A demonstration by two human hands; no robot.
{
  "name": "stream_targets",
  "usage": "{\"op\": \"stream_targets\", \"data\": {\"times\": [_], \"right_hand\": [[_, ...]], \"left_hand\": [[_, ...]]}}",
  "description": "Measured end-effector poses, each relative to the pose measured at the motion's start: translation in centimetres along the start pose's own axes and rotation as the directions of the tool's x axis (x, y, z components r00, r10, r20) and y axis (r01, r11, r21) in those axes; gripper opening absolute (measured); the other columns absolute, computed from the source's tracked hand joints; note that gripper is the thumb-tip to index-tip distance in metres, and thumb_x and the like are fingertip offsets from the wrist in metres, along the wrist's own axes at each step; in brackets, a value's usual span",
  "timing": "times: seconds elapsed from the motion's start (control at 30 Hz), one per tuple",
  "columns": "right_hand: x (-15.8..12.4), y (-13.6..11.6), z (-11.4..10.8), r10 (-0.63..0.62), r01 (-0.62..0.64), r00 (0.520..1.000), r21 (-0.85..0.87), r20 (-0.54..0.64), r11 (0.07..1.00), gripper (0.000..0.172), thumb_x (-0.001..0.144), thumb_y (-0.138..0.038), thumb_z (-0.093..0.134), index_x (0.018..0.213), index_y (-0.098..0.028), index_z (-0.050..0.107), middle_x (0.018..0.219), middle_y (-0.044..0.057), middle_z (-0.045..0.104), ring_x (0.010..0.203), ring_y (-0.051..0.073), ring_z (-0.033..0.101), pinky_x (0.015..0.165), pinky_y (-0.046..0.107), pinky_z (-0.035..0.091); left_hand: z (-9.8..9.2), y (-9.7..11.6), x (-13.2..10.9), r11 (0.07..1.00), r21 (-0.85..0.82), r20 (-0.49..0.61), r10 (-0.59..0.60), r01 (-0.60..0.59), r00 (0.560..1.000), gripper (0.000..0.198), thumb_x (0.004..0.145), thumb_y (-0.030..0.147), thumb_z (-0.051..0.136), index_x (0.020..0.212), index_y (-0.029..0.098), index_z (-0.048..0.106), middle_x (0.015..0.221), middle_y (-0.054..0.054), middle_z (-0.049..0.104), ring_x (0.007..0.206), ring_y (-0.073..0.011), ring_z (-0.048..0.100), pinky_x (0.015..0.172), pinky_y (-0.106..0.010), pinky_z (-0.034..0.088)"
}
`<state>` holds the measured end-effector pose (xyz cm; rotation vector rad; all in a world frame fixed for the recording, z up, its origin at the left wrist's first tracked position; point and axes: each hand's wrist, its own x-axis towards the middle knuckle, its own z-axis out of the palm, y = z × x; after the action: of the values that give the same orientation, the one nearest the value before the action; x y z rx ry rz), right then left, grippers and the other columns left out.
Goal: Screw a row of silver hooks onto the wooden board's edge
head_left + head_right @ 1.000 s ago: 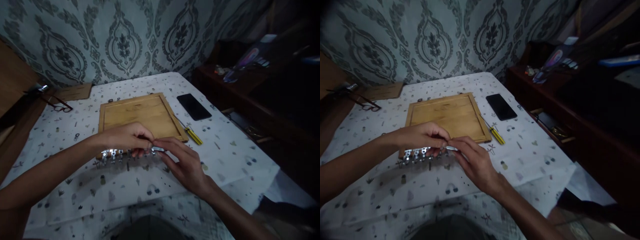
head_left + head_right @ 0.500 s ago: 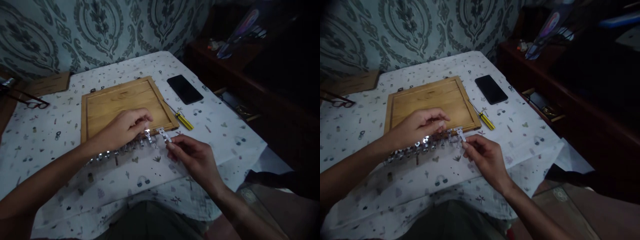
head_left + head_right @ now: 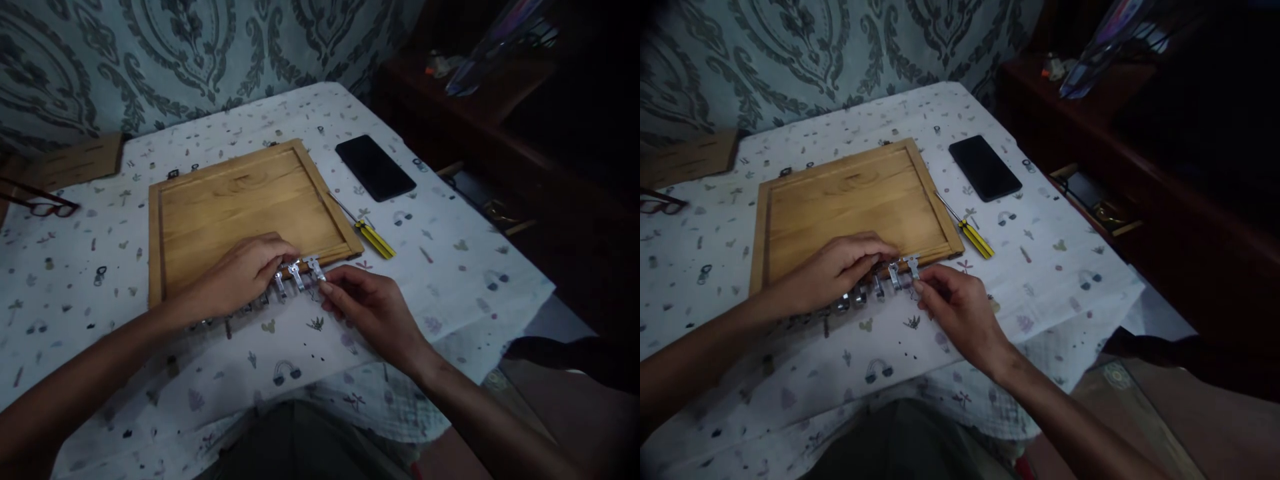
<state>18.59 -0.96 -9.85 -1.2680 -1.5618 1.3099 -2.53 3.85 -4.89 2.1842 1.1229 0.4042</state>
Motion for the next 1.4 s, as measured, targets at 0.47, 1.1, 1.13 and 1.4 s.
{"op": "stream_targets", "data": {"times": [0.47, 1.1, 1.13, 1.4], "right_hand": [[0.44, -0.18, -0.07, -0.098, 0.102, 0.995, -0.132, 0.037, 0.986, 0.016, 0.091, -0.032, 0.056, 0.087, -0.018, 0.063, 0.063, -0.002, 0.057, 0.054, 0.010, 0.050, 0.050, 0.023, 0.041], [0.11, -0.40, -0.15, -0.076, 0.075, 0.997, -0.171, -0.001, 0.982, 0.016, 0.091, -0.031, 0.055, 0.086, -0.018, 0.064, 0.065, -0.001, 0.061, 0.053, 0.010, 0.054, 0.048, 0.022, 0.042], [0.09, -0.39, -0.16, -0.071, 0.069, 0.997, -0.165, -0.006, 0.984, 0.016, 0.091, -0.031, 0.056, 0.087, -0.019, 0.064, 0.065, -0.001, 0.061, 0.053, 0.010, 0.054, 0.048, 0.022, 0.043], [-0.26, -0.01, -0.19, -0.007, 0.000, 0.999, -0.143, -0.047, 0.990, 0.011, 0.090, -0.030, 0.060, 0.086, -0.023, 0.067, 0.065, -0.003, 0.062, 0.055, 0.009, 0.056, 0.048, 0.020, 0.043]], "left_hand": [[0.07, -0.04, 0.46, 1.000, 0.000, 0.038, -0.019, 0.019, 0.999, 0.030, 0.088, 0.008, 0.040, 0.098, 0.015, 0.068, 0.096, -0.005, 0.070, 0.089, -0.0155, 0.063, 0.081, -0.029, 0.049], [0.01, 0.62, 0.50, 0.940, 0.296, 0.170, 0.122, -0.169, 0.978, 0.041, 0.082, 0.001, 0.039, 0.108, 0.020, 0.064, 0.107, -0.006, 0.063, 0.096, -0.0199, 0.060, 0.077, -0.033, 0.048], [0.01, 0.53, 0.50, 0.938, 0.299, 0.170, 0.128, -0.174, 0.977, 0.038, 0.085, 0.004, 0.039, 0.107, 0.020, 0.064, 0.107, -0.006, 0.063, 0.095, -0.0195, 0.060, 0.077, -0.032, 0.048], [-0.10, 0.38, 0.19, 0.957, 0.221, 0.147, 0.157, -0.187, 0.977, 0.032, 0.097, 0.024, 0.035, 0.113, 0.019, 0.062, 0.109, -0.008, 0.064, 0.099, -0.0200, 0.058, 0.083, -0.033, 0.045]]}}
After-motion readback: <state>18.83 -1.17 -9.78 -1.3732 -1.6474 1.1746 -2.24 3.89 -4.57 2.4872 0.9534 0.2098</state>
